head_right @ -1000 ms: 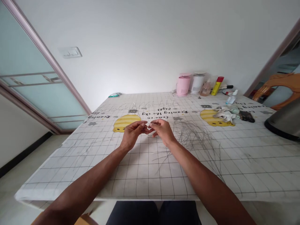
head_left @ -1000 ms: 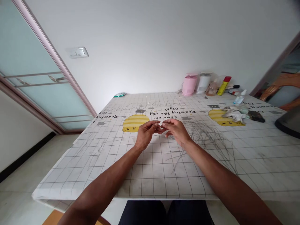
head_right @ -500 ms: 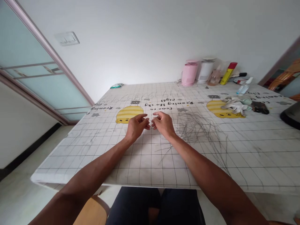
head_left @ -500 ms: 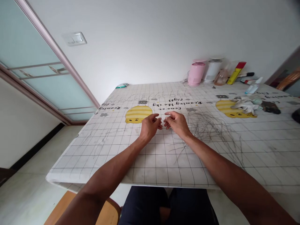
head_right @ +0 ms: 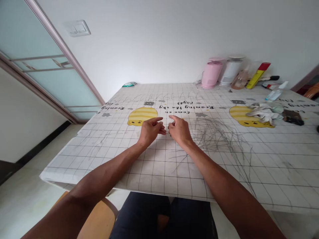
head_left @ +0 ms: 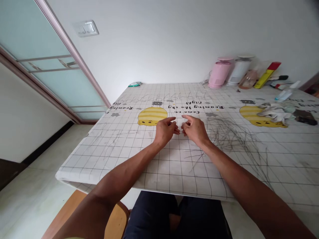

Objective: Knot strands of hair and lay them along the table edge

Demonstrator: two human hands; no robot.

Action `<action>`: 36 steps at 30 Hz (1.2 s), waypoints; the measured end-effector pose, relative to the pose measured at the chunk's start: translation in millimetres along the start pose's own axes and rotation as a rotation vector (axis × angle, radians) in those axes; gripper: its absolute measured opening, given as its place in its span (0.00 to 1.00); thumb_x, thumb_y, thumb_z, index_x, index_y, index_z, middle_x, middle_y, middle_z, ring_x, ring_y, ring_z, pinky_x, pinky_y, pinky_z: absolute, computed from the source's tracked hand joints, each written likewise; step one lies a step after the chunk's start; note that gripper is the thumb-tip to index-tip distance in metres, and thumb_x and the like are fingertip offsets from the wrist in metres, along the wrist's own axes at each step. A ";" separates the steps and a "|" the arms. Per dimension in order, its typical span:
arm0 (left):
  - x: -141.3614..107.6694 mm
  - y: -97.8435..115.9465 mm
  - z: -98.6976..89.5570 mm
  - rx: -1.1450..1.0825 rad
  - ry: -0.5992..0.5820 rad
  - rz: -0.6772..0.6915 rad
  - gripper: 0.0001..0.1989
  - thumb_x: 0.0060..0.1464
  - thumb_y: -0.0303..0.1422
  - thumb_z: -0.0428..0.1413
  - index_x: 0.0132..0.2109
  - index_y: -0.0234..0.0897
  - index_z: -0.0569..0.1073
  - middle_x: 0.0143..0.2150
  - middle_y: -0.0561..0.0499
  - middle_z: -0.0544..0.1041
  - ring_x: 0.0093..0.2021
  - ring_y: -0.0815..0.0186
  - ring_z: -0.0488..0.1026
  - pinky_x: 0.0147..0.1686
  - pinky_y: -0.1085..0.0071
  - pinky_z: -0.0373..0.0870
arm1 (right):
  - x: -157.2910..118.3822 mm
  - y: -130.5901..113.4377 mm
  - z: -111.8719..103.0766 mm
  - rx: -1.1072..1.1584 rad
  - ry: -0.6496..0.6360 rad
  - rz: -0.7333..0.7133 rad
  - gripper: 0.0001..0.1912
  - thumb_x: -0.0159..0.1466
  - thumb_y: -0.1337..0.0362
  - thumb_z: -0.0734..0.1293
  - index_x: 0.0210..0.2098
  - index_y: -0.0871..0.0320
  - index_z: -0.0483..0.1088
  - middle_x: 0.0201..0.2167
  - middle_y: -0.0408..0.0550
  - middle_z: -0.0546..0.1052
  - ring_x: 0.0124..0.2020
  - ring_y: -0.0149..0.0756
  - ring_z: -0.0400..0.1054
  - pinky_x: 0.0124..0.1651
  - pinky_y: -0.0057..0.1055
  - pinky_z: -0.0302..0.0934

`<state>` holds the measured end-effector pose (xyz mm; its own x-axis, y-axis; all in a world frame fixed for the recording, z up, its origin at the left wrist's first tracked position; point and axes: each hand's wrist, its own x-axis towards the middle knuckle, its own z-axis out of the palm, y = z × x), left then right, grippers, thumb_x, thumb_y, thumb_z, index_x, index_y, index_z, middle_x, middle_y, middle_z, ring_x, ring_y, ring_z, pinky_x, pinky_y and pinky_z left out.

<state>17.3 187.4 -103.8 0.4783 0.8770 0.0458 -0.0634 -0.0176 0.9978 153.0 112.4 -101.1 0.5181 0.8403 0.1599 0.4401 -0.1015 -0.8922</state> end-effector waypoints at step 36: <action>1.5 -7.3 -0.8 0.302 -0.067 -0.010 0.21 0.68 0.23 0.54 0.64 0.25 0.78 0.25 0.53 0.77 0.21 0.67 0.76 0.25 0.72 0.78 | 6.2 14.8 2.6 -0.625 -0.073 -0.355 0.23 0.71 0.76 0.60 0.60 0.65 0.79 0.46 0.62 0.83 0.48 0.50 0.78 0.51 0.39 0.68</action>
<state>17.8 189.2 -111.1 0.5348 0.8445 0.0285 0.2000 -0.1593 0.9668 160.8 117.5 -114.4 0.2247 0.9105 0.3471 0.9214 -0.0825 -0.3798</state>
